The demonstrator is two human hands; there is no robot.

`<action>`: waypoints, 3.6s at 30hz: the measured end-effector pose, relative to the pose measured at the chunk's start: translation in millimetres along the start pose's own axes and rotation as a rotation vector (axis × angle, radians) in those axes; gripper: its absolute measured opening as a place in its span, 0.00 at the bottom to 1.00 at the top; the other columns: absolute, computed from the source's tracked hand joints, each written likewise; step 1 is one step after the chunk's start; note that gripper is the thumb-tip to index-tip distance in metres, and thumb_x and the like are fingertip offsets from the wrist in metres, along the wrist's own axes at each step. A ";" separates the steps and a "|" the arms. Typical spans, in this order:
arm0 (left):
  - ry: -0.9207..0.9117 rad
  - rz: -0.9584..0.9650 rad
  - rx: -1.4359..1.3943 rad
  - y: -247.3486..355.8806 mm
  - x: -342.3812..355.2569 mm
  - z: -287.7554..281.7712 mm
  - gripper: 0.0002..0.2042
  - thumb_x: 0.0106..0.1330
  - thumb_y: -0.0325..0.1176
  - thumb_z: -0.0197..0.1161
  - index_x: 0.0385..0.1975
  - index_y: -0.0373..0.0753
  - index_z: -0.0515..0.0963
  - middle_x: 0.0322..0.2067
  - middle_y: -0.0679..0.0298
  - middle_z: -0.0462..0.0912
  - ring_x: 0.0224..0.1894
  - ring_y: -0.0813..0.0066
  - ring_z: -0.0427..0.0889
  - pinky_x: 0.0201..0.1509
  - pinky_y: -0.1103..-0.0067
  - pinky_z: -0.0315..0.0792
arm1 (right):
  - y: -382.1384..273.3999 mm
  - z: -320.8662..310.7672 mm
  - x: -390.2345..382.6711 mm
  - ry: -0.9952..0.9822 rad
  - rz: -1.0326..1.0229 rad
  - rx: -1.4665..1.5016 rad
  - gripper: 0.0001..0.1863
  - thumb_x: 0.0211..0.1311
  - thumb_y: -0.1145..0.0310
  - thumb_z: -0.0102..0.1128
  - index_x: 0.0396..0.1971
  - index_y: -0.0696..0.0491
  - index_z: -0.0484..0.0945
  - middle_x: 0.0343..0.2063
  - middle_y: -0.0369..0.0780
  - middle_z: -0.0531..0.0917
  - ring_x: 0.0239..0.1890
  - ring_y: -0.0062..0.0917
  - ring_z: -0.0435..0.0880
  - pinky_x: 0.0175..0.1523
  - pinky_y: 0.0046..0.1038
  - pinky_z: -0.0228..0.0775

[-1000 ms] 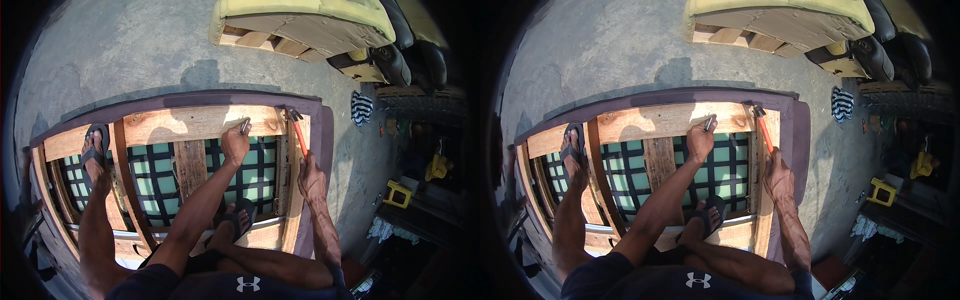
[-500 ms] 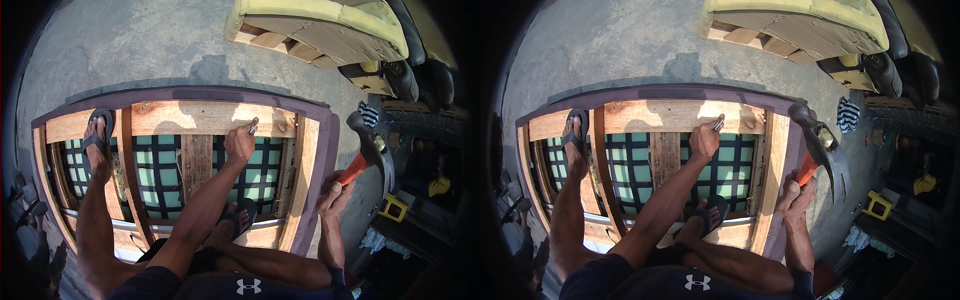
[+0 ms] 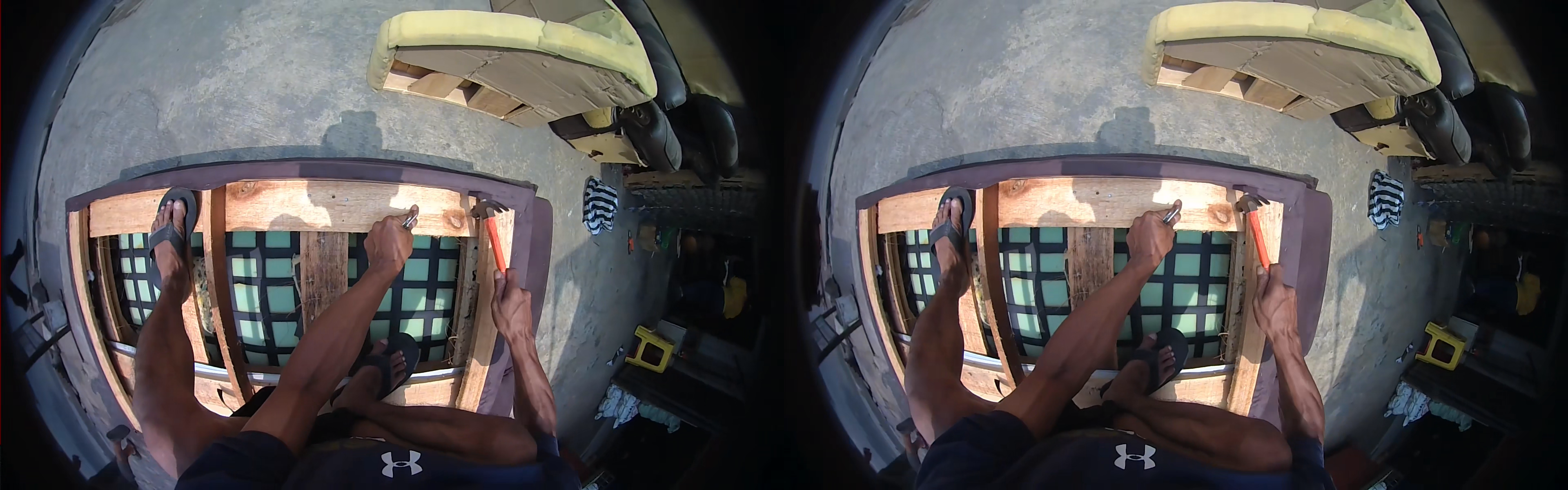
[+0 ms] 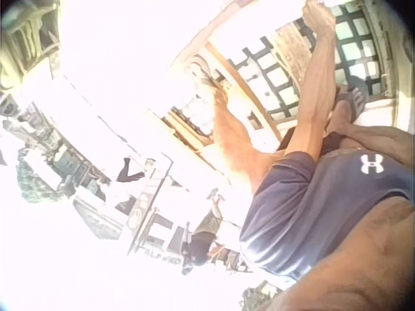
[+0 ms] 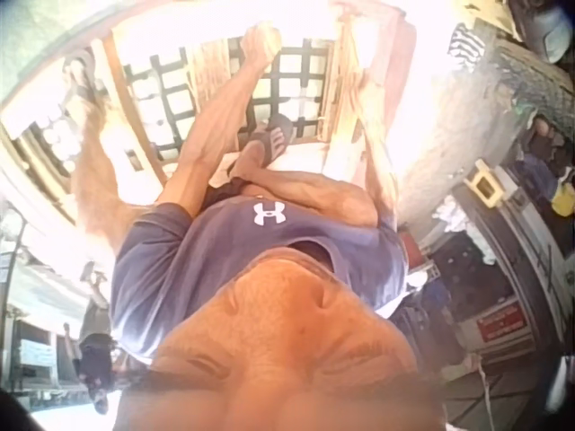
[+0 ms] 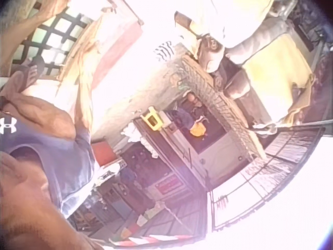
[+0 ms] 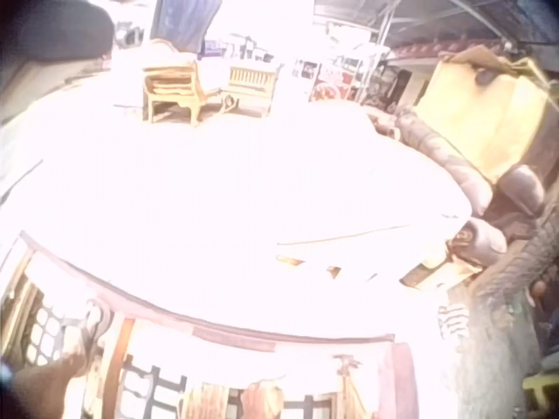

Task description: The person takes nails from a bag and drives them into the wooden frame of a sofa using a hammer.

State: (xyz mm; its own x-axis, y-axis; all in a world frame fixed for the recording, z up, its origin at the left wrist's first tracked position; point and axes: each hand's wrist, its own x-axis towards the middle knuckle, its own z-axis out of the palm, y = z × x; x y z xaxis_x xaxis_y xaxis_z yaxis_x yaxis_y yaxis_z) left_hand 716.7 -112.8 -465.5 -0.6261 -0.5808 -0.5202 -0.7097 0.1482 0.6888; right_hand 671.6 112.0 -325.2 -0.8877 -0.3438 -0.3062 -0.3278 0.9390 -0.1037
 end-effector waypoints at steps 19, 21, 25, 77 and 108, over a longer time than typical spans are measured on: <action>0.066 -0.019 -0.054 3.9 24.8 -8.0 0.20 0.67 0.52 0.59 0.27 0.41 0.86 0.27 0.48 0.84 0.35 0.46 0.85 0.41 0.61 0.77 | -60.6 7.3 2.7 0.009 0.141 0.177 0.11 0.73 0.63 0.48 0.40 0.56 0.68 0.25 0.59 0.80 0.31 0.56 0.81 0.33 0.48 0.72; 0.042 -0.018 -0.004 -3.1 1.0 -14.5 0.22 0.67 0.55 0.57 0.29 0.43 0.87 0.27 0.47 0.84 0.35 0.46 0.84 0.40 0.61 0.77 | -48.7 14.1 -27.3 0.200 -0.047 0.360 0.09 0.72 0.65 0.48 0.40 0.57 0.68 0.24 0.56 0.80 0.29 0.56 0.81 0.33 0.44 0.74; -0.023 0.018 -0.076 3.3 6.5 3.3 0.19 0.68 0.55 0.57 0.32 0.49 0.87 0.27 0.48 0.84 0.35 0.47 0.84 0.40 0.61 0.77 | -29.6 50.2 -18.9 0.211 0.036 0.092 0.07 0.71 0.67 0.45 0.40 0.55 0.67 0.19 0.56 0.76 0.20 0.51 0.78 0.24 0.38 0.67; -0.107 -0.006 0.007 -6.1 37.0 -5.2 0.10 0.65 0.40 0.65 0.44 0.57 0.86 0.38 0.54 0.86 0.42 0.56 0.86 0.48 0.67 0.77 | -97.6 60.5 -5.9 0.372 0.256 0.570 0.15 0.74 0.58 0.42 0.43 0.56 0.66 0.23 0.60 0.78 0.28 0.62 0.76 0.35 0.53 0.66; -0.148 0.216 -0.153 -29.3 31.6 -6.2 0.11 0.65 0.33 0.63 0.45 0.47 0.85 0.33 0.59 0.88 0.30 0.78 0.82 0.38 0.79 0.74 | -73.2 109.4 -57.9 0.206 0.318 0.508 0.18 0.73 0.53 0.46 0.41 0.54 0.68 0.22 0.59 0.78 0.30 0.62 0.77 0.35 0.56 0.64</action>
State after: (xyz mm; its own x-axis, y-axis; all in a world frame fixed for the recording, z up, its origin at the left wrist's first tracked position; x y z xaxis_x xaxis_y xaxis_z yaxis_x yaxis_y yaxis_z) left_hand 719.7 -140.5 -499.0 -0.8056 -0.4244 -0.4133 -0.5049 0.1268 0.8538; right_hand 782.4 64.1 -403.4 -0.9771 0.0054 -0.2126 0.1113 0.8648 -0.4897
